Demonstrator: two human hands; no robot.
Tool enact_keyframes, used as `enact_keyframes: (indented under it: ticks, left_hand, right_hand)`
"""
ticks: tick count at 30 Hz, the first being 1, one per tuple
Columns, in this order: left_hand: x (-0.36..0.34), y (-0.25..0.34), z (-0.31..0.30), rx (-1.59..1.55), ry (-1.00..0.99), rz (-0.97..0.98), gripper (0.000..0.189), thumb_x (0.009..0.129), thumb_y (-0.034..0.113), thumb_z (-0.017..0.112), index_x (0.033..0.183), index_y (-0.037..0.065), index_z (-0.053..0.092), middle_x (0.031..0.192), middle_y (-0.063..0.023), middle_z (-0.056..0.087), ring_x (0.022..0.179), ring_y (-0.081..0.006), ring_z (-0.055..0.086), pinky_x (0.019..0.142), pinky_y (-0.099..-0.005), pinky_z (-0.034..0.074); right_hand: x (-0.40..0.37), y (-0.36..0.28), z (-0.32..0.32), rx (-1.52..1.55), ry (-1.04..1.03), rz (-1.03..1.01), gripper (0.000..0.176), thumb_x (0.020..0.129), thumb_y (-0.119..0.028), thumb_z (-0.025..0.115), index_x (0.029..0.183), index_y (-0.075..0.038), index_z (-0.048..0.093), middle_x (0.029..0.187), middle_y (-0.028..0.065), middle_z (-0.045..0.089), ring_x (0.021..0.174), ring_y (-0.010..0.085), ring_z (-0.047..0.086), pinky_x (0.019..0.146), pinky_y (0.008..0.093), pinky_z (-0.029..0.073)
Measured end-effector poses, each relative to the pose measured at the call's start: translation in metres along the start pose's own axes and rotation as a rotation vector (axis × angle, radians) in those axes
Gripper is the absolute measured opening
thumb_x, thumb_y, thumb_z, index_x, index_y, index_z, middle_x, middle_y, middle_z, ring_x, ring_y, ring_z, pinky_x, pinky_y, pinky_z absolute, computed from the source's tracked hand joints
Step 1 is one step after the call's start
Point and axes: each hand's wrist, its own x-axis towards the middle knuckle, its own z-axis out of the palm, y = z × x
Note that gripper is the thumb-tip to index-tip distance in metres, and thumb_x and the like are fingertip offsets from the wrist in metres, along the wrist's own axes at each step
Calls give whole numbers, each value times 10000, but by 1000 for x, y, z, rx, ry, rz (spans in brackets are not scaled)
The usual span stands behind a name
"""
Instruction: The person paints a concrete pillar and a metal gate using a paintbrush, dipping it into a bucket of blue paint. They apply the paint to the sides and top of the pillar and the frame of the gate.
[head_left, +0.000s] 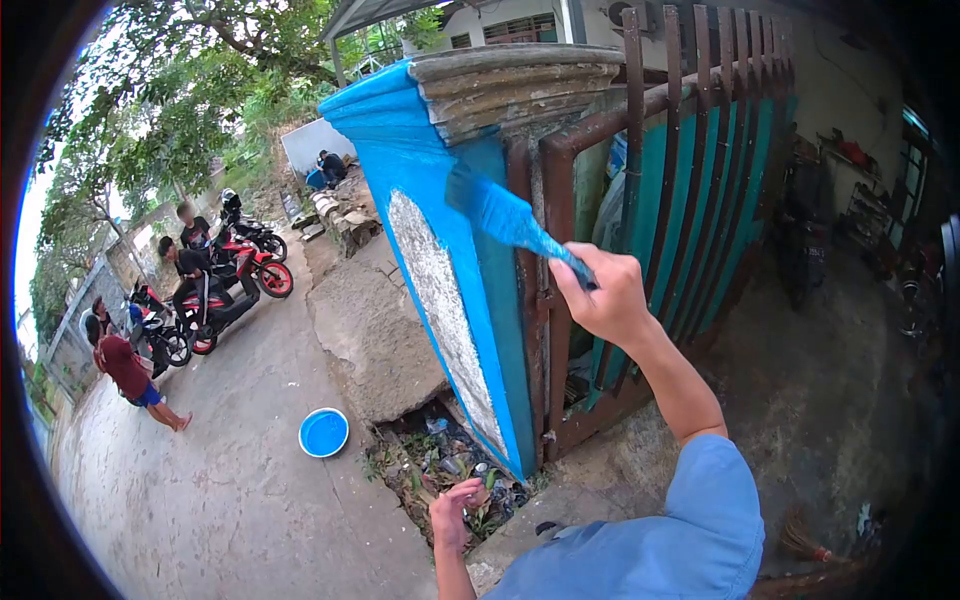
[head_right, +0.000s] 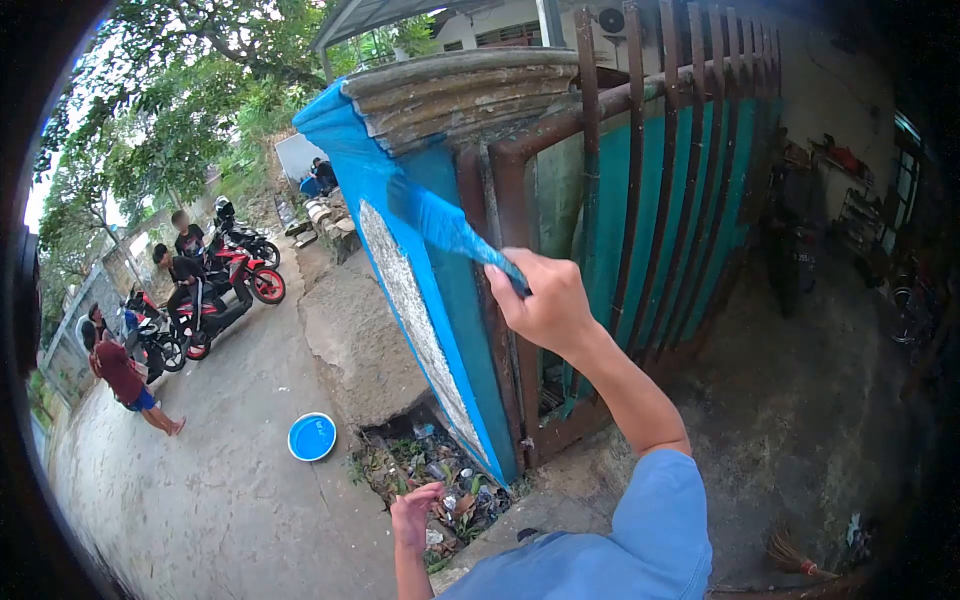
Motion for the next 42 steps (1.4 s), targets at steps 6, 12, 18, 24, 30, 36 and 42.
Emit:
enact_keyframes:
  ticks: [6, 12, 18, 24, 30, 36, 42]
  left_hand:
    - [10, -4, -1, 4, 39, -31, 600, 958, 479, 398, 954, -53, 675, 1139, -230, 626, 1050, -300, 607, 833, -372, 465]
    - [29, -4, 8, -24, -38, -29, 598, 918, 493, 466, 946, -64, 680, 1131, -221, 634, 1056, -278, 609, 831, -345, 455]
    - [29, -12, -6, -6, 29, -95, 618, 908, 534, 476, 931, -46, 688, 1135, -196, 640, 1044, -259, 615, 823, -324, 452]
    - [-3, 10, -43, 70, 231, -39, 645, 906, 548, 430, 937, -43, 686, 1145, -207, 630, 1037, -278, 610, 857, -354, 436]
    - [-78, 34, -91, 134, 515, 6, 632, 958, 524, 329, 978, -9, 668, 1181, -234, 595, 1072, -327, 580, 898, -404, 409]
    - [-121, 47, -174, 89, 552, 77, 610, 967, 495, 337, 996, -17, 668, 1169, -245, 599, 1070, -324, 580, 898, -405, 411]
    - [-155, 117, -296, 179, 584, 92, 644, 925, 548, 443, 966, -48, 682, 1137, -216, 628, 1031, -259, 601, 847, -320, 430]
  right_hand:
    - [-53, 9, -17, 252, -239, 363, 175, 858, -152, 662, 910, 15, 652, 543, 59, 548, 467, 85, 520, 445, 260, 386]
    - [-148, 20, 8, 777, -276, 976, 152, 903, -111, 599, 884, 32, 648, 616, -12, 556, 513, 30, 454, 444, 205, 327]
    - [-248, -24, 65, 896, -328, 1592, 162, 882, -180, 659, 806, -39, 631, 620, -17, 535, 499, 30, 433, 424, 187, 284]
    - [-272, -52, 115, 931, -941, 1649, 237, 903, -255, 636, 758, -68, 620, 606, -47, 523, 530, 29, 436, 474, 220, 328]
    - [-256, -74, 196, 898, -1168, 1465, 233, 872, -276, 678, 784, -62, 649, 617, -40, 556, 543, 28, 466, 496, 215, 348]
    - [-261, -134, 287, 953, -977, 1520, 194, 904, -206, 633, 837, -24, 623, 592, -24, 511, 491, 23, 413, 427, 187, 277]
    - [-293, -248, 383, 924, -865, 1653, 201, 902, -216, 634, 848, -23, 624, 609, -21, 509, 499, 24, 419, 414, 182, 268]
